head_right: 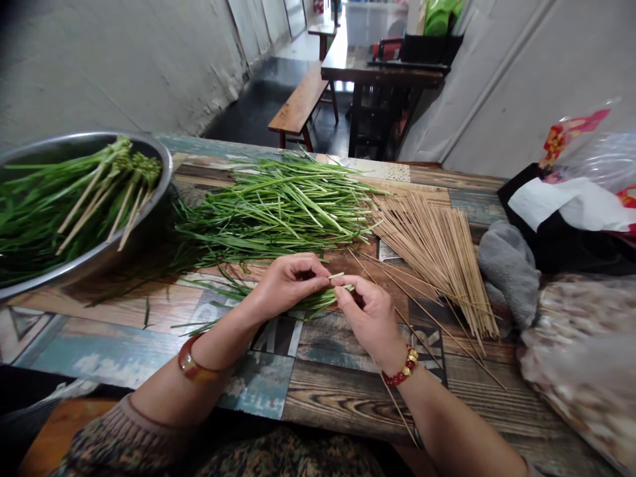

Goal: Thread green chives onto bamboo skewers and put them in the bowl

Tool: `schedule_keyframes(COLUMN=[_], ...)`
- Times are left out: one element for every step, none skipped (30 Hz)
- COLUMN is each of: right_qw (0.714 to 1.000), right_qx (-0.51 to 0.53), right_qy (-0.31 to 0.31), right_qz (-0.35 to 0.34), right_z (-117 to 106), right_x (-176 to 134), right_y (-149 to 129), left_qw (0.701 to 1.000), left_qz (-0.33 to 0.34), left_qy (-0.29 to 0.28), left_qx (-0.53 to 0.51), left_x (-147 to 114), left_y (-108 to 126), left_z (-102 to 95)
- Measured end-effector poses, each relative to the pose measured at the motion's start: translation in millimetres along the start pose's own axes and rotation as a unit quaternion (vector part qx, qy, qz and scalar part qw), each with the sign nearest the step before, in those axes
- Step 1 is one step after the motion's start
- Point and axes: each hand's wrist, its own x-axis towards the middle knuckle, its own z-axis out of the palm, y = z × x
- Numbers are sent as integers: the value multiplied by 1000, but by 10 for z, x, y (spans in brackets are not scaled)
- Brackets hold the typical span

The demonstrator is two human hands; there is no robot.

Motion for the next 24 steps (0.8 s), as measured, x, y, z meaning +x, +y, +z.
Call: schedule_keyframes(right_qw=[1000,1000,1000,1000,1000,1000,1000,1000,1000,1000,1000,1000,1000,1000,1000,1000,1000,1000,1000,1000,1000,1000,1000,999], right_qx=[-1,-2,-4,-6,-6,-7,-9,-11,-15,-19,-23,-24,-23,-21,-18,-17,-16,-16,-14,-9,2,16,29,38], right_qy=[0,-1,-2,-3,-4,-3,-2,0,2,5,7,9,10,11,11,9,8,7,7,9,10,12,11,8], right_qz=[0,-1,-1,0,2,3,4,3,0,-2,-4,-6,-6,-5,-4,-2,-1,0,1,1,1,1,1,0], right_z=[2,4,6,9,12,15,18,20,22,24,25,27,28,30,33,36,39,42,45,48,50,51,50,49], right_x=[-1,-1,-2,-2,-1,1,3,6,9,12,15,18,21,25,27,30,31,32,31,30,27,25,22,20], right_y=[4,7,11,15,17,19,19,17,14,10,5,2,0,1,6,14,26,41,57,74,90,104,114,120], left_qw=[1000,1000,1000,1000,999,999,999,998,998,998,997,997,997,996,996,996,996,995,996,996,996,997,997,998], left_qz=[4,8,12,17,22,26,30,33,37,40,44,48,52,55,58,59,58,54,49,44,39,37,36,37], left_qy=[0,0,1,2,4,6,8,11,13,14,14,14,14,15,18,22,26,29,30,29,26,24,21,19], left_qx=[4,8,12,18,25,32,39,45,50,54,57,60,62,64,65,68,70,73,74,73,70,66,61,57], left_x=[-1,-2,-3,-5,-7,-8,-10,-11,-11,-11,-10,-10,-9,-8,-8,-8,-8,-8,-9,-9,-10,-10,-10,-10], left_y=[1,2,2,1,0,-3,-6,-9,-13,-17,-21,-25,-29,-32,-36,-40,-43,-46,-47,-48,-46,-44,-42,-40], left_z=[0,0,0,0,0,0,0,-1,-1,-1,0,1,2,5,7,9,10,10,9,6,2,-2,-6,-9])
